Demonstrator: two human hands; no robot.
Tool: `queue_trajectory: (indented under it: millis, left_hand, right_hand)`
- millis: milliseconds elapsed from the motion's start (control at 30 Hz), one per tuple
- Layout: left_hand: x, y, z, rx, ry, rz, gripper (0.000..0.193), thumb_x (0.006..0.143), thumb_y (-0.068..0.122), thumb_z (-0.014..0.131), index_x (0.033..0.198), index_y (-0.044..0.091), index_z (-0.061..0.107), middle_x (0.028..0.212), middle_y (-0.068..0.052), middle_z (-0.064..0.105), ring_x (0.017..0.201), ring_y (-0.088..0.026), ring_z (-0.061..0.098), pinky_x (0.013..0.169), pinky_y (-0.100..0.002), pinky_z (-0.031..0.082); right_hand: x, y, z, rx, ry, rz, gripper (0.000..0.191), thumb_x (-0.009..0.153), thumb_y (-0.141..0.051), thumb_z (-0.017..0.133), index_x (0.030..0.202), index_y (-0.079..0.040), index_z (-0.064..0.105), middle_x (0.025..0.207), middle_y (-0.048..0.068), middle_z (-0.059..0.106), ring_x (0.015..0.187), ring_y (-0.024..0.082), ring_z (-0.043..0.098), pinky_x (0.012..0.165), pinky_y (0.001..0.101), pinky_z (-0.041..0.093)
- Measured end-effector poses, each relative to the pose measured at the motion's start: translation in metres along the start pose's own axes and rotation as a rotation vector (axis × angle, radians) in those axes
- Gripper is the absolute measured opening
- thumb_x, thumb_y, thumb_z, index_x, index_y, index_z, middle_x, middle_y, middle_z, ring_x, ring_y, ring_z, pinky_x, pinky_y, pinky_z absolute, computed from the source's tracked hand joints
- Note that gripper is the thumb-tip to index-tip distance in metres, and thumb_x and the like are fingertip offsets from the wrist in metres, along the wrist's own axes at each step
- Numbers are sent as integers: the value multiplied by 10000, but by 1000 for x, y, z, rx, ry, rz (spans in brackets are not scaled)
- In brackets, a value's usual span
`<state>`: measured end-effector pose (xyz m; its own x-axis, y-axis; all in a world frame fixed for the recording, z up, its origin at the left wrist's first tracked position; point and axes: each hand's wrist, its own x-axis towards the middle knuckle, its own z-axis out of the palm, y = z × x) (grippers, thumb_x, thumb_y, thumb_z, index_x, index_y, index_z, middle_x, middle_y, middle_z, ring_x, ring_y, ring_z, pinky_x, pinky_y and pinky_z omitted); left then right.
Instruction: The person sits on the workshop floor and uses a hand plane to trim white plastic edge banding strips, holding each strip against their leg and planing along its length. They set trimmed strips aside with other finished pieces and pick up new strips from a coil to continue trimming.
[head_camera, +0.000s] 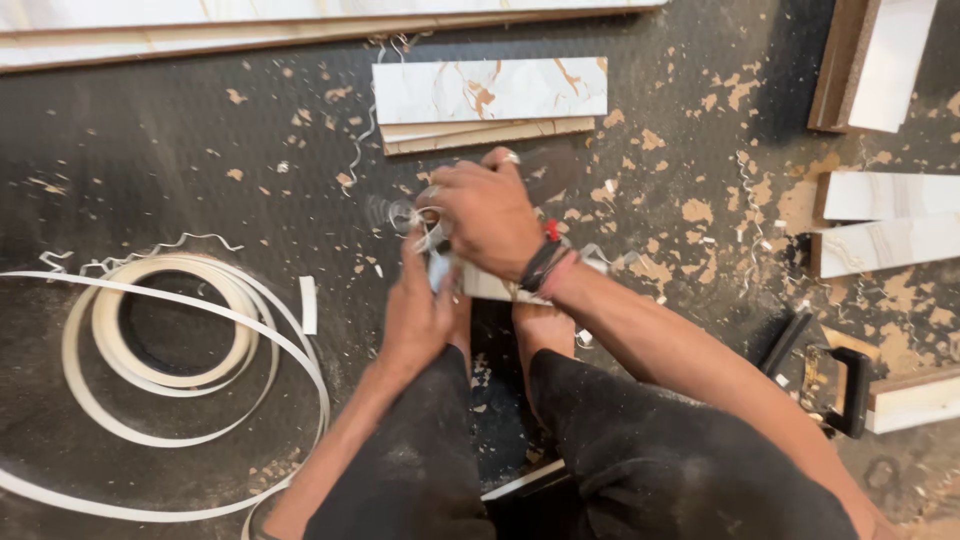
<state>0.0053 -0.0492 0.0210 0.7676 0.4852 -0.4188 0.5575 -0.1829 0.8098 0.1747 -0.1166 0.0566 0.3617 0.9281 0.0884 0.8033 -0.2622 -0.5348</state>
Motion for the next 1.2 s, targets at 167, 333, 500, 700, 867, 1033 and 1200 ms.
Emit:
queue_trajectory:
  millis: [167, 333, 500, 700, 867, 1033, 1200]
  left_hand:
    - [-8, -5, -2, -73, 26, 213, 775, 1005, 154, 620, 1616, 95, 146, 1368, -292, 607, 1274, -436, 614, 1025, -473, 498]
    - [-3, -12, -5, -222, 60, 167, 815, 975, 120, 608, 1628, 113, 121, 1385, -247, 618, 1266, -369, 636, 1041, -428, 493]
    - [-5, -22, 2, -201, 102, 206, 577, 977, 73, 623, 1526, 100, 447, 1447, -231, 603, 1323, -327, 612, 1078, -399, 470]
    - [-3, -33, 10, -395, 100, 89, 560, 957, 40, 608, 1498, 84, 468, 1432, -172, 593, 1341, -252, 566, 1102, -349, 437]
    - [-4, -19, 9, -473, -40, 137, 663, 943, 52, 647, 1546, 82, 374, 1405, -171, 604, 1274, -247, 591, 1050, -360, 470]
    - [-8, 3, 1, -583, -121, 134, 726, 948, 79, 591, 1584, 112, 243, 1422, -151, 569, 1207, -222, 628, 994, -357, 508]
    - [-14, -7, 2, -416, -125, 101, 595, 974, 76, 566, 1547, 87, 406, 1324, -149, 662, 1162, -210, 645, 995, -339, 507]
  right_hand:
    - [1, -2, -10, 188, 75, 73, 219, 932, -131, 671, 1134, -153, 754, 1103, 24, 755, 1061, 193, 664, 869, 426, 375]
    - [-58, 74, -8, 1181, 445, 814, 263, 1063, -118, 559, 1266, -4, 681, 1083, 55, 722, 938, 104, 659, 771, 237, 538]
    - [-155, 127, -10, 427, 493, 949, 224, 995, -127, 607, 1157, -11, 709, 1032, 82, 742, 977, 214, 694, 900, 376, 537]
    - [-202, 97, -11, -114, 207, 659, 544, 853, -127, 729, 1375, -46, 598, 1347, 218, 612, 1321, 442, 504, 1138, 501, 367]
    - [-192, 64, 7, 60, 11, 298, 908, 689, -278, 833, 1475, -25, 455, 1446, 215, 510, 1348, 421, 458, 1110, 517, 341]
    - [-206, 70, 11, 17, 226, 565, 811, 695, -246, 815, 1422, -45, 514, 1360, 186, 618, 1272, 398, 569, 1086, 480, 439]
    - [-218, 135, -59, 18, 733, 781, 754, 821, -270, 799, 1435, 45, 494, 1306, 261, 635, 1189, 370, 634, 985, 455, 505]
